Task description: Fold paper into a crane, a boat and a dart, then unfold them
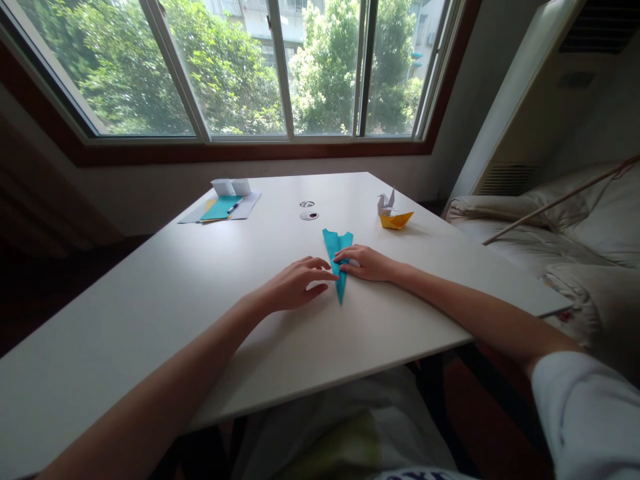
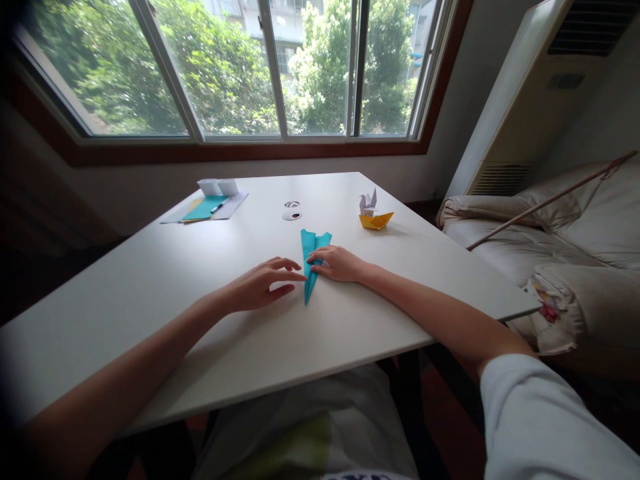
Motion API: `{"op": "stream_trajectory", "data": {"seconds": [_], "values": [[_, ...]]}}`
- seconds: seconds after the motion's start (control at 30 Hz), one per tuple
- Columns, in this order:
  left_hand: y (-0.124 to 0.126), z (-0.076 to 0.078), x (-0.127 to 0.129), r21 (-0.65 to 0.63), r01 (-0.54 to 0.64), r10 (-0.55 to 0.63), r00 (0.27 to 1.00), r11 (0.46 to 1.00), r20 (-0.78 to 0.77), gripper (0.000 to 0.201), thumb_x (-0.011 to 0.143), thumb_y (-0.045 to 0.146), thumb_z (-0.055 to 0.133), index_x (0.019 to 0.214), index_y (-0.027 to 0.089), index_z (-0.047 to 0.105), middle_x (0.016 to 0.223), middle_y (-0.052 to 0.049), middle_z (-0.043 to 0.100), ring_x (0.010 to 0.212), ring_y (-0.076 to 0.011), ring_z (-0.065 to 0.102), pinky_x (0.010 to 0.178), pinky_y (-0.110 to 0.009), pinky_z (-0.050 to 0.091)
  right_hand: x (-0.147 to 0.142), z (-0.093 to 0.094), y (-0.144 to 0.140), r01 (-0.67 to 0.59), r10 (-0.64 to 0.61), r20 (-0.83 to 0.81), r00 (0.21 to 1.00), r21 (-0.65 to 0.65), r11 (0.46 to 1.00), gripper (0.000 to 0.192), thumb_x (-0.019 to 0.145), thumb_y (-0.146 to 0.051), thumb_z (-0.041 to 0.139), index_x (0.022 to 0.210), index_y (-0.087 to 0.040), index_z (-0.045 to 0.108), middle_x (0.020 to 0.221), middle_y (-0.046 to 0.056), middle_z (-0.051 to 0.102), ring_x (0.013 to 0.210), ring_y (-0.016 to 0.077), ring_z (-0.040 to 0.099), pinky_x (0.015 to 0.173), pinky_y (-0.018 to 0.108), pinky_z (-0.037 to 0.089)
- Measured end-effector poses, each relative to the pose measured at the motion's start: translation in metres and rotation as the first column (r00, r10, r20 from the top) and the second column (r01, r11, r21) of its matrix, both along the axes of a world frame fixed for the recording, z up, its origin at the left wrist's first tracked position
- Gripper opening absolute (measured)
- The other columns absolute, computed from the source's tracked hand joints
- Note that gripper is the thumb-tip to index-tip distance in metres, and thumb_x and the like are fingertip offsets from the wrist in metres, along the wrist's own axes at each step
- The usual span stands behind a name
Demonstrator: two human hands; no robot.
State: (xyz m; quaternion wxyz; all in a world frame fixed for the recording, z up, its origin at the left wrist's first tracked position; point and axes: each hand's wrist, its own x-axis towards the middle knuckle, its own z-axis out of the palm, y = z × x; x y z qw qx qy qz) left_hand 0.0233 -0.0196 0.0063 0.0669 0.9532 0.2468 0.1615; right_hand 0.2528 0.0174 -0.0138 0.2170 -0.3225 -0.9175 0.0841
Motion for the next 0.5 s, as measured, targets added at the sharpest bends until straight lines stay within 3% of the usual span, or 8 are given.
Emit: {"op": "stream_trajectory", "data": {"seconds": [0.1,0.3,0.5], "values": [[-0.0012,-0.0006,0.0011,-0.023,0.041,-0.042,0.999,0.999,-0.01,0.03,0.086,0.021,0.045,0.11,0.026,0.062,0.117,-0.007,0.058,0.1,-0.0192,0.056,0.084,-0.032,0.044,-0.0015,0.0014,-0.001,0.016,-0.016,0.016,1.0,0.003,1.0,0.026,0.084,-0.03,0.051,0.104,-0.019,0.063,0.109,0.007,0.064,0.103,0.0194,0.057,0.089,0.033,0.043],[-0.0029,0.0011,0.0041,-0.079,0.106,-0.108,0.994,0.991,-0.012,0.025,0.085,0.023,0.047,0.102,0.024,0.066,0.104,-0.005,0.066,0.097,-0.0192,0.059,0.084,-0.029,0.044,-0.0028,0.002,-0.0016,0.057,-0.057,0.029,0.998,-0.007,0.998,0.027,0.082,-0.033,0.053,0.104,-0.02,0.062,0.104,0.008,0.065,0.101,0.0198,0.057,0.087,0.032,0.044],[-0.0083,0.0087,0.0041,-0.014,0.116,-0.117,0.99,0.993,-0.079,0.022,0.084,0.025,0.05,0.1,0.026,0.066,0.108,-0.005,0.064,0.098,-0.0199,0.058,0.085,-0.03,0.043,-0.0029,0.0006,-0.0002,0.067,-0.067,0.023,0.998,-0.026,0.997,0.027,0.082,-0.034,0.054,0.104,-0.021,0.062,0.105,0.007,0.065,0.103,0.02,0.057,0.088,0.033,0.043]]}}
